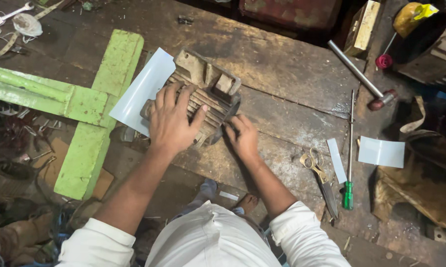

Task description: The person cuts small strips of white adhesive tape with scissors and applies them to the slots of a red motor housing. They repeatedly cut, peel, and press the tape into place, flipping the housing to access different sides.

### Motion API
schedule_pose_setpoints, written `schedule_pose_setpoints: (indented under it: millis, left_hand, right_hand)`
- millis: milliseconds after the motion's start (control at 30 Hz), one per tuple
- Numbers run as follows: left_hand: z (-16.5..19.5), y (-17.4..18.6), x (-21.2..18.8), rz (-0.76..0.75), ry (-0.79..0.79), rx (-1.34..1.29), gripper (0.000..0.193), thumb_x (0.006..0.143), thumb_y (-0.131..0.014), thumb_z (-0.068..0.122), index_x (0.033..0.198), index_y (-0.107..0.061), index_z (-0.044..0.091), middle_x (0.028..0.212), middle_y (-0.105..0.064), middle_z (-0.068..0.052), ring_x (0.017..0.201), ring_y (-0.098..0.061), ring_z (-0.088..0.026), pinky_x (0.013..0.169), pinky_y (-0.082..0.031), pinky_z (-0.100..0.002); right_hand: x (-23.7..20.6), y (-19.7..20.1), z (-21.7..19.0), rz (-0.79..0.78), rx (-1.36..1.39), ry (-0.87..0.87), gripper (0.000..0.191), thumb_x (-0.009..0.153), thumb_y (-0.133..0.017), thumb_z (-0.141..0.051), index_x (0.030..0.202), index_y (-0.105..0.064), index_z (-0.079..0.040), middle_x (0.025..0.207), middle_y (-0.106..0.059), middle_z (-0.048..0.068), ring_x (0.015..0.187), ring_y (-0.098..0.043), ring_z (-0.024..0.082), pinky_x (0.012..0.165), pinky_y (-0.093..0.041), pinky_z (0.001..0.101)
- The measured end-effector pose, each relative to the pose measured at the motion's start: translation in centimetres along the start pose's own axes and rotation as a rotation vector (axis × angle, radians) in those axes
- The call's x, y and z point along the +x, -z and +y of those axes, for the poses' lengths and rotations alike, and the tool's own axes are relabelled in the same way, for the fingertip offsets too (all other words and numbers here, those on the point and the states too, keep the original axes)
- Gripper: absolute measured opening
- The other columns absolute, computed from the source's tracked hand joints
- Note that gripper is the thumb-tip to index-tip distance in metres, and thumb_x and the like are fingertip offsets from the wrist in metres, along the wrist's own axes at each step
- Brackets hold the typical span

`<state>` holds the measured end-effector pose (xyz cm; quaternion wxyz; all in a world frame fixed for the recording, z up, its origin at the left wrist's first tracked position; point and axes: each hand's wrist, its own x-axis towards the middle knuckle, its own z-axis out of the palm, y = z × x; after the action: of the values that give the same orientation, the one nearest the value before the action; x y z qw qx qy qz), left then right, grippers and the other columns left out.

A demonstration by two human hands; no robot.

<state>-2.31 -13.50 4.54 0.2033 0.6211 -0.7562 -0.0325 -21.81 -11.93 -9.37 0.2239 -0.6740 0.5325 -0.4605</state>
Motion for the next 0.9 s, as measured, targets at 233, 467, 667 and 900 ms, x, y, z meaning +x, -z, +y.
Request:
schedule_pose_setpoints:
  millis: [233,467,667,900]
  left_hand:
    - [0.3,0.3,0.3,-0.015,0.011,0.01,0.057,0.096,-0.064,0.05,0.14,-0.06,0.013,0.145,-0.051,-0.017,0.136,-0.042,-0.038,0.109,-0.035,-0.056]
    - [0.0,0.1,0.2,0.0,0.011,0.002,0.056,0.096,-0.065,0.049,0.138,-0.061,0.013,0.144,-0.052,-0.017,0.135,-0.043,-0.038,0.11,-0.035,-0.056]
    - [0.0,0.0,0.1,0.009,0.018,0.011,0.054,0.095,-0.066,0.049,0.136,-0.063,0.015,0.143,-0.053,-0.016,0.135,-0.044,-0.037,0.109,-0.036,-0.056]
    - [-0.1,0.0,0.0,0.055,-0.043,-0.012,0.049,0.097,-0.069,0.044,0.137,-0.066,0.015,0.143,-0.054,-0.017,0.136,-0.044,-0.039,0.109,-0.038,-0.055]
  right_hand:
    - [2.0,-0.6,0.1,-0.075,-0.038,-0.298,0.03,0.076,-0.083,-0.016,0.097,-0.067,-0.002,0.089,-0.068,0.017,0.081,-0.069,0.036,0.075,-0.055,0.0437]
    - [-0.1,2.8,0.1,-0.096,-0.15,0.119,0.03,0.076,-0.082,-0.015,0.1,-0.069,-0.002,0.102,-0.067,0.017,0.092,-0.067,0.039,0.079,-0.055,0.0447]
    - [1.5,2.2,0.9,-0.122,-0.094,0.046,0.021,0.084,-0.081,-0.015,0.098,-0.069,-0.004,0.104,-0.069,0.013,0.091,-0.069,0.036,0.08,-0.057,0.0431]
    - [1.0,3.5,1.2,-0.181,-0.353,0.269,0.033,0.088,-0.074,-0.023,0.117,-0.067,-0.01,0.113,-0.064,0.015,0.1,-0.066,0.038,0.081,-0.054,0.0452]
